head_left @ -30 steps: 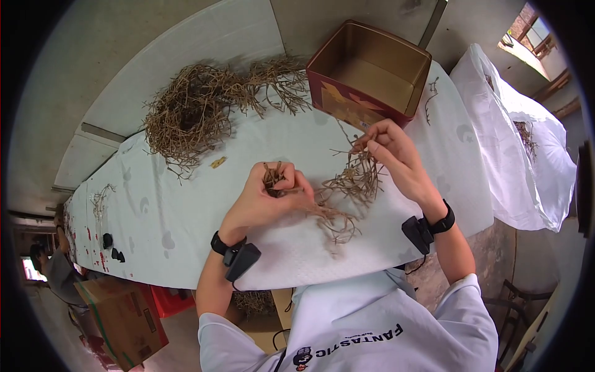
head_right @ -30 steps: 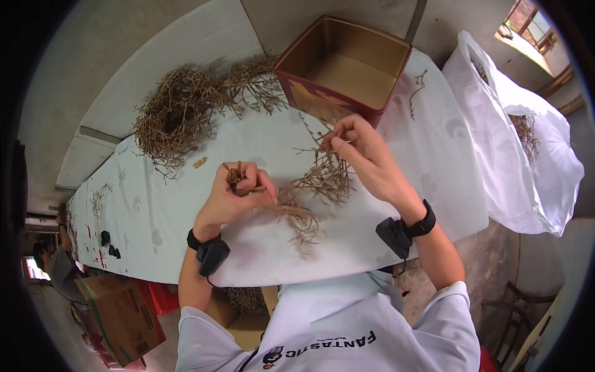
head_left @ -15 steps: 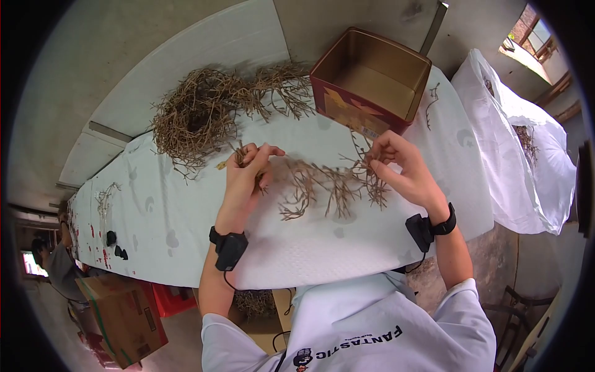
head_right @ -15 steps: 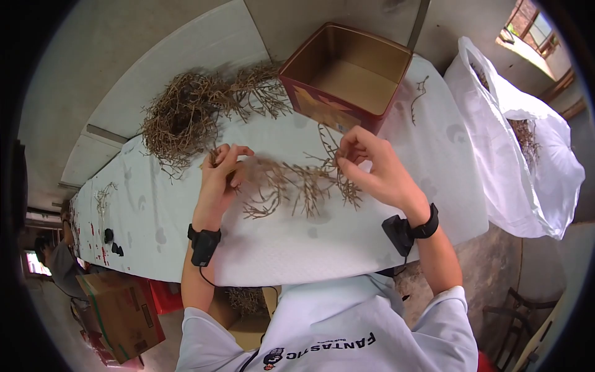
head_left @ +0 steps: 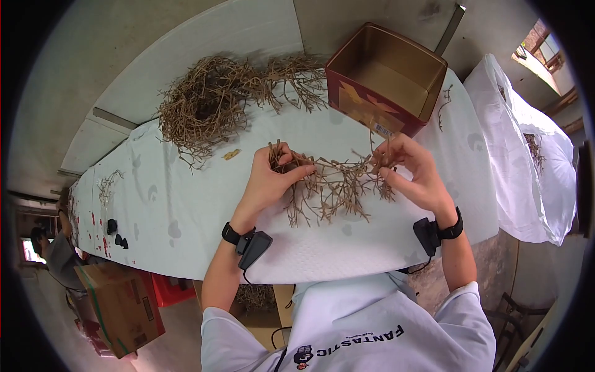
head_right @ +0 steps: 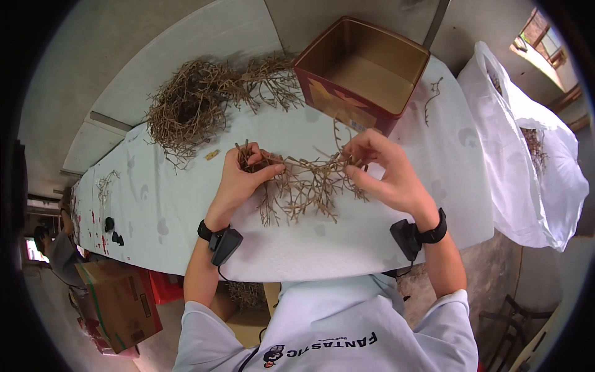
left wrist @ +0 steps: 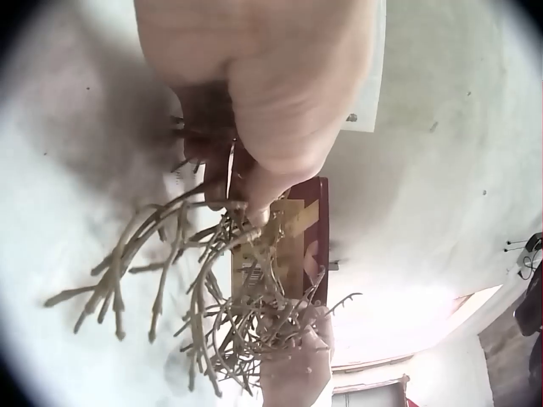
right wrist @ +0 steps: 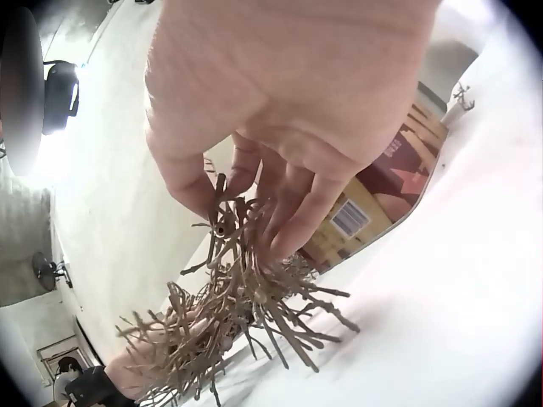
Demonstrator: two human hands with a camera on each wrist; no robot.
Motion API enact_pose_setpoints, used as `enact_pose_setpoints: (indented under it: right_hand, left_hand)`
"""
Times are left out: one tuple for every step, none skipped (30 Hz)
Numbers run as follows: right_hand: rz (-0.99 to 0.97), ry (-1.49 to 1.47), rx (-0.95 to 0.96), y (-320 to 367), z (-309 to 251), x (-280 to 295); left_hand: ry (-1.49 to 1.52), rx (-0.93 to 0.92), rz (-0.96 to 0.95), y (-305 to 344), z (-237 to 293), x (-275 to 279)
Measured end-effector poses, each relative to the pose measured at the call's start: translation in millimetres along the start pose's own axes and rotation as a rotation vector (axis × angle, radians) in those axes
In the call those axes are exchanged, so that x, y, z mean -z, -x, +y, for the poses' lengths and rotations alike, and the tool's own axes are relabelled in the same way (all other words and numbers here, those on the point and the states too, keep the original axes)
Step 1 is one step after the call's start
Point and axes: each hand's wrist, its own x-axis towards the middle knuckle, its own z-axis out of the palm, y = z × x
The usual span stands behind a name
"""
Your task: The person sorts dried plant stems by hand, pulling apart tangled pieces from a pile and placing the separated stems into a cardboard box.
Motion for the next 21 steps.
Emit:
enact_pose_setpoints:
  right_hand:
    - [0.021, 0.039, 0.003, -0.1, -1.7, 3.5]
    - [0.018, 0.042, 0.0, 0.0, -3.8, 6.7]
    - [0.026, 0.107, -0.019, -0.3, -6.4, 9.8]
    - [0.032, 0.174, -0.036, -1.1, -9.6, 12.5]
    - [0.037, 0.24, -0.052, -3.2, -14.9, 13.4]
    - [0.028, 0.241, -0.051, -4.8, -22.2, 11.4]
    - [0.176, 0.374, 0.075, -5.9, -31.8, 6.0]
    - [0.325, 0.505, 0.201, -7.0, -42.7, -1.5]
    - [0.475, 0.635, 0.328, -6.3, -50.8, -8.7]
    - [0.467, 0.638, 0.325, -2.2, -57.3, -15.9]
    - [0.336, 0.643, 0.428, 2.9, -63.7, -23.2]
    - [0.206, 0.647, 0.528, 4.1, -68.0, -30.1]
    - [0.205, 0.653, 0.526, -0.8, -69.4, -40.6]
    - [0.04, 0.674, 0.463, -8.1, -68.0, -53.1]
    - [-0.124, 0.69, 0.399, -13.3, -63.8, -59.3]
    - [-0.124, 0.692, 0.402, -17.7, -55.5, -59.1]
    - [-0.157, 0.742, 0.404, -24.4, -43.8, -58.1]
    - [-0.193, 0.79, 0.407, -31.8, -32.4, -57.1]
    - [-0.233, 0.837, 0.41, -37.1, -25.1, -57.7]
    - [-0.243, 0.838, 0.417, -40.9, -22.0, -58.5]
    - [-0.253, 0.846, 0.405, -44.4, -20.0, -58.4]
  left_hand:
    - [0.045, 0.001, 0.002, 0.0, 1.3, -0.2]
    - [0.091, 0.002, 0.004, 0.1, 3.4, -0.7]
    - [0.095, 0.002, 0.007, 0.2, 5.1, -0.5]
    - [0.116, 0.0, -0.015, 0.2, 6.9, 0.2]
    - [0.138, -0.003, -0.035, 0.6, 8.9, 1.4]
    - [0.159, -0.004, -0.053, 2.0, 11.0, 2.9]
    - [0.161, -0.004, -0.045, 3.6, 14.1, 3.8]
    - [0.161, 0.019, -0.047, 4.7, 18.1, 3.4]
    - [0.163, 0.043, -0.051, 6.1, 21.1, 1.5]
    - [0.166, 0.067, -0.057, 7.6, 22.1, -0.7]
    - [0.173, 0.067, -0.056, 8.5, 22.2, -2.5]
    - [0.189, 0.072, -0.058, 8.9, 22.5, -4.4]
    - [0.204, 0.076, -0.062, 9.5, 22.7, -6.3]
    - [0.219, 0.08, -0.065, 9.9, 22.9, -8.1]
    - [0.221, 0.077, -0.066, 9.8, 22.9, -9.7]
    - [0.204, 0.062, -0.05, 9.1, 22.8, -10.0]
    - [0.185, 0.046, -0.031, 8.2, 22.6, -9.0]
    - [0.168, 0.031, -0.008, 7.5, 21.9, -6.5]
    - [0.17, 0.03, 0.002, 6.6, 19.7, -2.2]
    - [0.048, 0.022, 0.083, 4.0, 16.4, 3.2]
    - [-0.073, 0.014, 0.162, 0.9, 13.3, 7.6]
